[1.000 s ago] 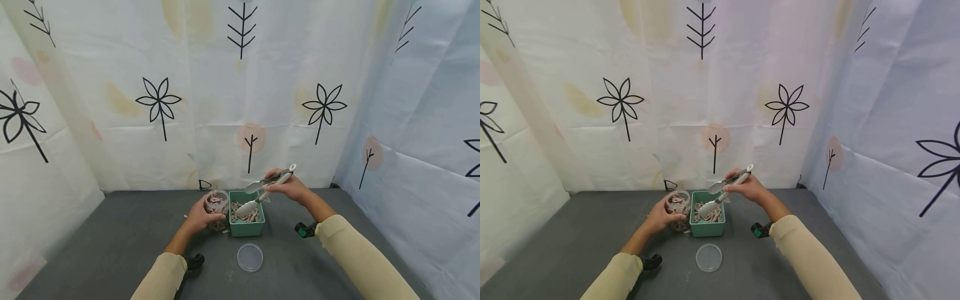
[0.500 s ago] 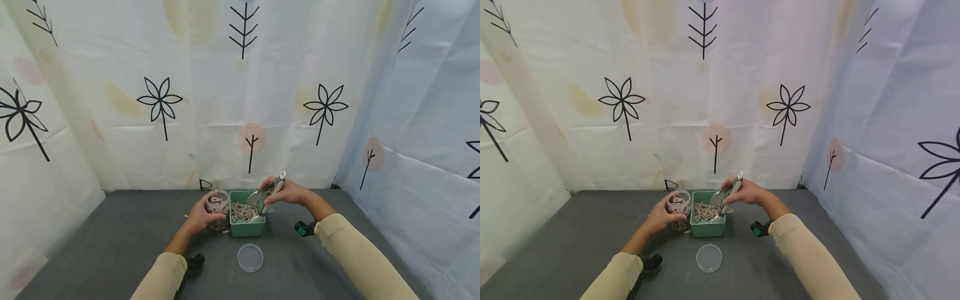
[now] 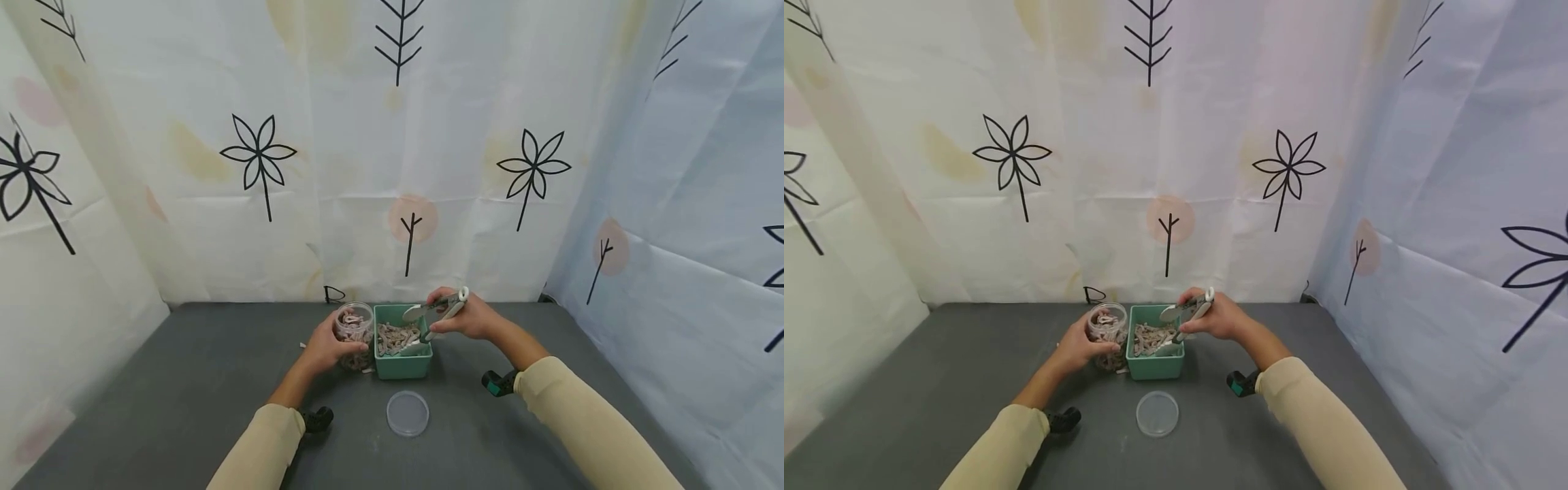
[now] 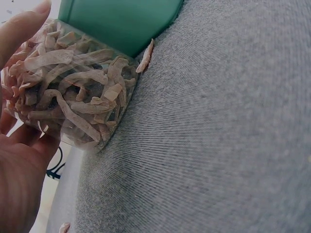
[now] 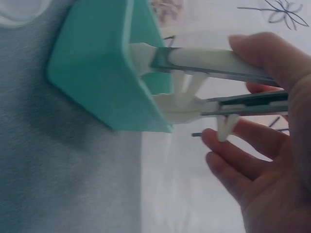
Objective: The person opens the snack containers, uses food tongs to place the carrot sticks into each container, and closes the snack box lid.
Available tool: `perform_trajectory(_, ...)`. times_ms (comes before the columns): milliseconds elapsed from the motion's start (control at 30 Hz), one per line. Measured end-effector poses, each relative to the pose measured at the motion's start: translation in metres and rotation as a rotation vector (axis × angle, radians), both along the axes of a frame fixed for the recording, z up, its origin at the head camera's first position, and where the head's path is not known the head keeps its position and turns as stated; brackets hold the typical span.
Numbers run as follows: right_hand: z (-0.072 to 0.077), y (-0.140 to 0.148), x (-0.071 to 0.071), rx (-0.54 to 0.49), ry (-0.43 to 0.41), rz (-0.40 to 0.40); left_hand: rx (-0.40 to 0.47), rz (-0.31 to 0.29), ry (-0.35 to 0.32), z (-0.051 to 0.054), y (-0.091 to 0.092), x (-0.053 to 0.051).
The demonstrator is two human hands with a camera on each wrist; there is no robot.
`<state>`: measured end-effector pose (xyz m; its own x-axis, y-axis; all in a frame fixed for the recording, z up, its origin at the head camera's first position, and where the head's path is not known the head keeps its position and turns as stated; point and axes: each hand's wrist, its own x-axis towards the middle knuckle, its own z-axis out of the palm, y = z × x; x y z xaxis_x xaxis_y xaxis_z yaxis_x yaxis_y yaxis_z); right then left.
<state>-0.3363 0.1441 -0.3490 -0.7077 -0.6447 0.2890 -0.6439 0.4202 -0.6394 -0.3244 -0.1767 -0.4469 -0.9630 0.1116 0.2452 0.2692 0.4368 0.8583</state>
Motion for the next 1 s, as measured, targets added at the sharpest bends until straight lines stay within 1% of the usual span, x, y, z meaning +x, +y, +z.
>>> perform_trajectory(100, -0.005, -0.001, 0.005, 0.012, 0.052, -0.037, -0.008, 0.002, 0.007, 0.002, -0.001, 0.000)
perform_trajectory(200, -0.013, -0.003, 0.010, -0.001, 0.091, -0.050, -0.009, 0.000, 0.006, 0.002, -0.002, 0.000)
perform_trajectory(400, -0.031, -0.003, 0.018, -0.048, 0.101, -0.079, -0.018, 0.007, 0.006, 0.002, -0.001, 0.000)
perform_trajectory(533, -0.039, -0.005, 0.019, -0.095, 0.116, -0.088, -0.013, 0.012, -0.003, 0.003, 0.000, 0.001)
perform_trajectory(633, -0.040, -0.008, 0.018, -0.120, 0.123, -0.102, -0.017, 0.020, 0.000, 0.003, 0.000, 0.000)
perform_trajectory(800, -0.037, -0.009, 0.014, -0.096, 0.154, -0.140, -0.033, 0.027, 0.015, 0.003, 0.000, 0.000)
perform_trajectory(900, -0.032, -0.009, 0.008, -0.073, 0.176, -0.133, -0.041, 0.026, 0.015, 0.002, 0.001, -0.001)
perform_trajectory(1000, -0.026, -0.010, 0.001, -0.063, 0.155, -0.112, -0.035, 0.031, 0.004, 0.002, 0.001, -0.001)
